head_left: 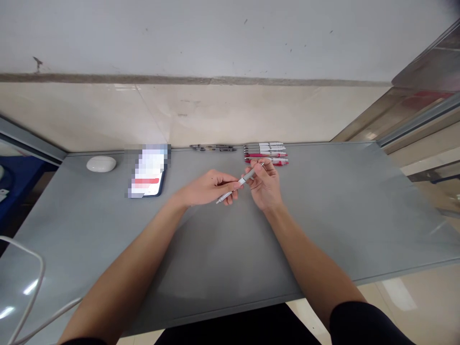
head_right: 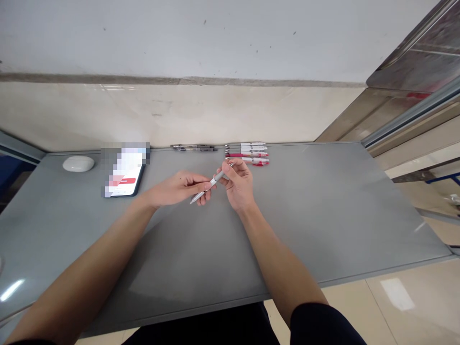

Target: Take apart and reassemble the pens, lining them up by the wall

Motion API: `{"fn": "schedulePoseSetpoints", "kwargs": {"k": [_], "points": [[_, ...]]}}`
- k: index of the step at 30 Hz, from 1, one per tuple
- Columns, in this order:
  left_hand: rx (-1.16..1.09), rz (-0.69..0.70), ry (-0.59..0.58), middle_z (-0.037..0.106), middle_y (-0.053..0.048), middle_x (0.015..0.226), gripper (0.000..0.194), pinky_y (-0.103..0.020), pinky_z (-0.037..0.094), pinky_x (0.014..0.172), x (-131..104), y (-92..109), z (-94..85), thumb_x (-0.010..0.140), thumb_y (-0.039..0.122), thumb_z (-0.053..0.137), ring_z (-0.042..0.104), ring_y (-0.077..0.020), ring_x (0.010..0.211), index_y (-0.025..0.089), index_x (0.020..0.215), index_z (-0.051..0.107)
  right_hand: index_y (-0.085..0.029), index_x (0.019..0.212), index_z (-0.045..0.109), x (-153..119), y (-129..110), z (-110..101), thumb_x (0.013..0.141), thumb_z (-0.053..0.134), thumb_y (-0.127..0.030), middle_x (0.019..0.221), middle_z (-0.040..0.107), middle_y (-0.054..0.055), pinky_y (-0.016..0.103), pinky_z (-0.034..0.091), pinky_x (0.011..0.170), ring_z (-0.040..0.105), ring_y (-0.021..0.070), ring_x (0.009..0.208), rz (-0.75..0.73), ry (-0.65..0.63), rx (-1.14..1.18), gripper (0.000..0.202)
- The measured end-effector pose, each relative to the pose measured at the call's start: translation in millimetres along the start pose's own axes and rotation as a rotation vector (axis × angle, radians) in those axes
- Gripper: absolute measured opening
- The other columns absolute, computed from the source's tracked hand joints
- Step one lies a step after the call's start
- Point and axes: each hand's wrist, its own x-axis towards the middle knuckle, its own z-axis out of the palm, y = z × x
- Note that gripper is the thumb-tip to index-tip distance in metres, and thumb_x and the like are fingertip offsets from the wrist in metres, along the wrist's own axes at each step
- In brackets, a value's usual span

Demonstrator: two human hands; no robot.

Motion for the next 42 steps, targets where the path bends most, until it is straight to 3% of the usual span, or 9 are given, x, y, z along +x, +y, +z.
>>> {"fn": "schedulePoseSetpoints", "kwargs": {"k": [8,23,33,38,42], "points": [[-0.052,-0.023,-0.069,0.069,-0.006,0.078,0.044,-0.026,0.053,0.067,-2.2,2.1,-1.7,0.092,0.053,0.051,0.067,-0.0153,0.071,0.014,0.083,0.069,-0.026,0.079,0.063,-1.7,-1.6,0.8,0.072,0.079,-0.035,0.078,0.062,-0.007,0.020,0.054,0.045,0.066,0.0107,0.068,0.015,-0.083,-0.020,0.020],[0.101,0.048,0.078,0.065,-0.003,0.067,0.043,-0.023,0.046,0.061,2.0,-0.3,3.4,0.094,0.050,0.048,0.060,-0.0126,0.064,0.016,0.073,0.064,-0.024,0.073,0.060,-0.4,1.2,3.1,0.071,0.080,-0.031,0.076,0.063,-0.008,0.021,0.058,0.058,0.065,0.0075,0.065,-0.037,0.064,-0.035,0.021],[-0.233,-0.041,-0.072,0.069,-0.005,0.080,0.036,-0.025,0.051,0.064,-3.6,4.2,-0.8,0.093,0.047,0.053,0.067,-0.0142,0.069,0.014,0.097,0.067,-0.030,0.086,0.067,-1.3,0.2,-4.4,0.068,0.081,-0.032,0.086,0.064,-0.007,0.020,0.059,0.059,0.068,0.0092,0.076,0.005,-0.053,0.013,0.023],[-0.255,-0.067,-0.104,0.069,-0.005,0.081,0.037,-0.027,0.051,0.065,-3.6,2.1,-2.9,0.092,0.048,0.055,0.066,-0.0144,0.068,0.015,0.100,0.068,-0.028,0.079,0.065,-2.3,-0.3,-2.6,0.068,0.081,-0.031,0.082,0.063,-0.008,0.022,0.061,0.065,0.067,0.0077,0.072,0.020,-0.081,0.012,0.020],[-0.222,-0.070,-0.102,0.069,-0.005,0.079,0.038,-0.026,0.050,0.064,-3.6,3.7,-3.1,0.091,0.050,0.056,0.065,-0.0146,0.069,0.015,0.094,0.068,-0.027,0.077,0.064,-2.2,0.3,-1.7,0.068,0.081,-0.032,0.080,0.061,-0.008,0.020,0.059,0.061,0.065,0.0065,0.068,0.002,-0.055,-0.014,0.020]]}}
